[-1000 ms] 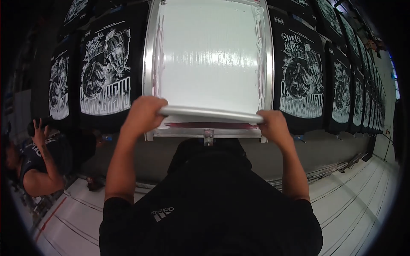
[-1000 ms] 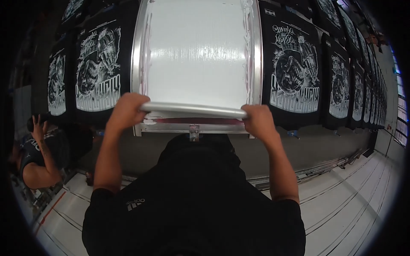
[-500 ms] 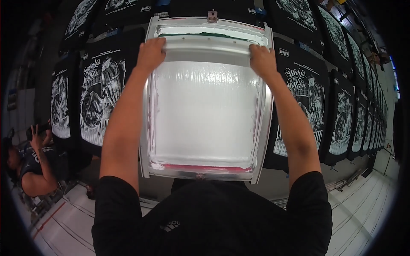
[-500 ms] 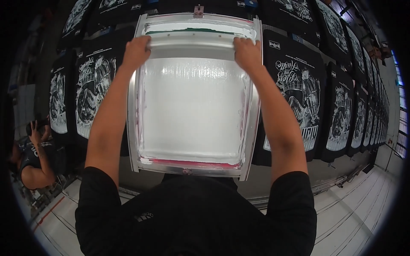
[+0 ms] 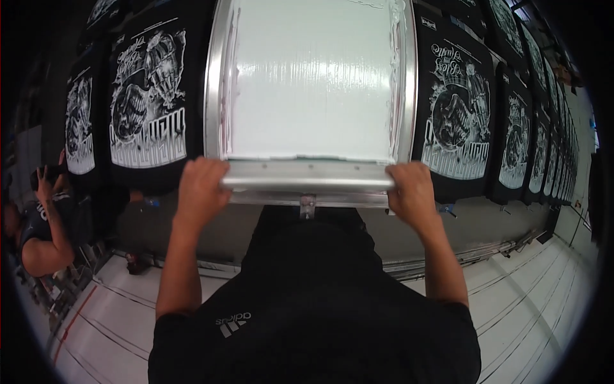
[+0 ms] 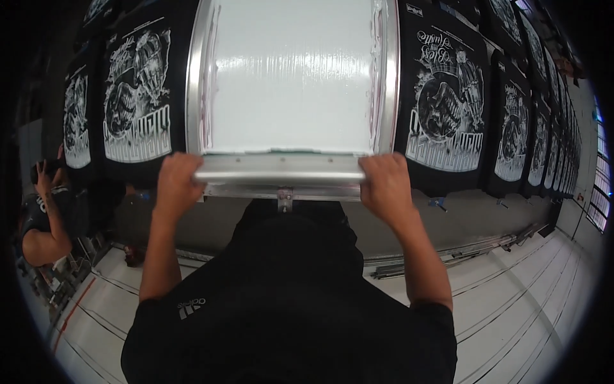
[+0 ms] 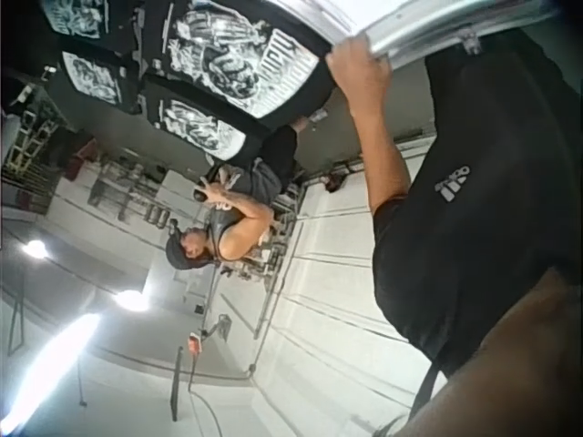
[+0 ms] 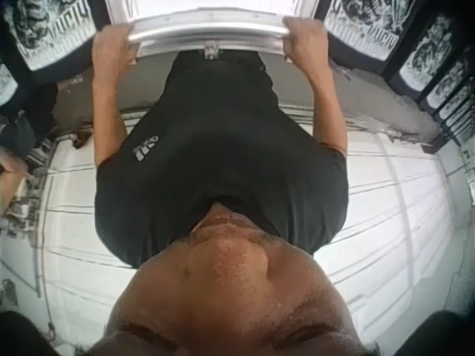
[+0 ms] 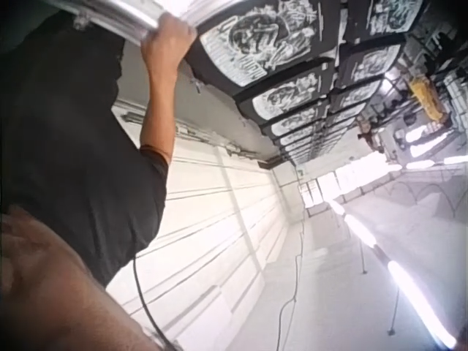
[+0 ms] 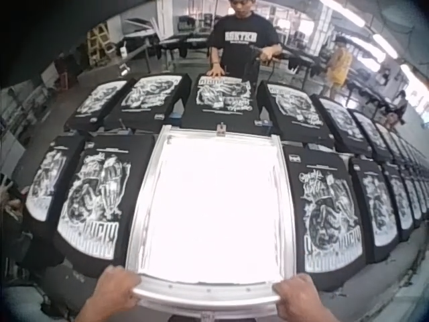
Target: Printing a graphic onto black t-shirts using a screen and squeegee.
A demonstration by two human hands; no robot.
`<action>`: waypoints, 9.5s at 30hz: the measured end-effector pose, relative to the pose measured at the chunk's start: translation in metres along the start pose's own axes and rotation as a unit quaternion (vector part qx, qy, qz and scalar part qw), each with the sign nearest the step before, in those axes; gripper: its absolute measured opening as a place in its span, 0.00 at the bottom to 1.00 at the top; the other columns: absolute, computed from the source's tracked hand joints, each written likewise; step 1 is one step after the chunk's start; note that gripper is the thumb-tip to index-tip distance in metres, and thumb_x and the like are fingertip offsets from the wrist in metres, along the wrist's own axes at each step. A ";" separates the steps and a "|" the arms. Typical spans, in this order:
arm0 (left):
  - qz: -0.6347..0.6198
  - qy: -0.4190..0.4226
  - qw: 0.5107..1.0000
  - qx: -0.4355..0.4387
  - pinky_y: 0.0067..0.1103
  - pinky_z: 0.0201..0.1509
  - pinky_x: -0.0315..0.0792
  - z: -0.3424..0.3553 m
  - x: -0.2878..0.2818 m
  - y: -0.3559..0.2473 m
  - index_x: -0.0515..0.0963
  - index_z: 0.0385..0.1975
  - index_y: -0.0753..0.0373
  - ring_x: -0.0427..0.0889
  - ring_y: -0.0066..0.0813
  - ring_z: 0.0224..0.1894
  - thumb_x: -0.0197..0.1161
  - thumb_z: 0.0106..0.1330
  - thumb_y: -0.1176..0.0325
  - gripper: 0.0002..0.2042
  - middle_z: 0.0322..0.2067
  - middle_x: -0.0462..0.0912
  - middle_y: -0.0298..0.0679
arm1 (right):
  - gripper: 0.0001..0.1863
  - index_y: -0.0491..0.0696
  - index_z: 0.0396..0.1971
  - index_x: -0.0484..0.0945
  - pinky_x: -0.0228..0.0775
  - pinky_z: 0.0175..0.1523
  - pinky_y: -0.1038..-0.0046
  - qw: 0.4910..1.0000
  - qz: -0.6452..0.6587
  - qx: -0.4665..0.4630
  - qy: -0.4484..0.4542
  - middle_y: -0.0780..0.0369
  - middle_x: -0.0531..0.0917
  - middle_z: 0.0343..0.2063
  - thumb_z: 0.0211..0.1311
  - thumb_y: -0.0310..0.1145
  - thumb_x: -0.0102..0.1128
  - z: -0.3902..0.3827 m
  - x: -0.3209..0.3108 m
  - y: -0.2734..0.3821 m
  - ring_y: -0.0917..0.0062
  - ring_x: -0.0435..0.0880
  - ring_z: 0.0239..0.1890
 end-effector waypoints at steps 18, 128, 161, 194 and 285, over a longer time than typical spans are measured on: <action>0.021 -0.093 0.995 -0.003 0.38 0.50 0.67 -0.011 0.066 0.024 0.78 0.36 0.62 0.80 0.42 0.44 0.64 0.34 0.80 0.22 0.37 0.82 0.42 | 0.22 0.50 0.35 0.78 0.59 0.66 0.46 0.995 -0.062 0.084 0.007 0.64 0.84 0.33 0.31 0.23 0.62 -0.009 0.055 -0.022 0.66 0.81 0.40; -0.314 0.417 0.844 -0.123 0.36 0.49 0.74 0.033 0.130 -0.004 0.81 0.39 0.64 0.83 0.44 0.43 0.55 0.71 0.52 0.19 0.38 0.84 0.50 | 0.27 0.44 0.44 0.84 0.76 0.51 0.66 0.986 -0.126 0.055 0.091 0.48 0.86 0.35 0.35 0.33 0.68 0.441 -0.053 -0.238 0.57 0.86 0.41; -0.328 0.359 0.827 -0.281 0.30 0.48 0.72 -0.101 0.245 -0.086 0.85 0.39 0.59 0.83 0.38 0.42 0.56 0.67 0.45 0.22 0.36 0.86 0.43 | 0.11 0.47 0.30 0.74 0.68 0.41 0.63 0.999 -0.011 -0.003 0.040 0.61 0.77 0.28 0.42 0.20 0.55 -0.033 0.079 0.104 0.63 0.77 0.37; -0.414 -0.207 0.795 -0.391 0.23 0.60 0.68 -0.065 0.174 -0.020 0.74 0.56 0.74 0.78 0.29 0.54 0.51 0.77 0.58 0.22 0.50 0.82 0.47 | 0.17 0.41 0.40 0.82 0.75 0.46 0.75 0.816 0.514 0.262 -0.037 0.64 0.85 0.35 0.49 0.27 0.75 -0.147 -0.020 -0.231 0.80 0.82 0.38; 0.005 0.124 0.991 -0.041 0.36 0.39 0.74 0.319 0.172 -0.367 0.81 0.30 0.62 0.81 0.49 0.34 0.67 0.50 0.67 0.09 0.27 0.81 0.48 | 0.12 0.48 0.34 0.82 0.74 0.41 0.55 0.994 -0.008 0.087 0.073 0.51 0.83 0.27 0.46 0.28 0.63 -0.139 -0.180 -0.463 0.53 0.83 0.34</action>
Point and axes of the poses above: each hand's wrist, its own z-axis towards the middle knuckle, its own x-axis out of the palm, y = z × x, the point moved 8 cm from there along z, towards the middle knuckle
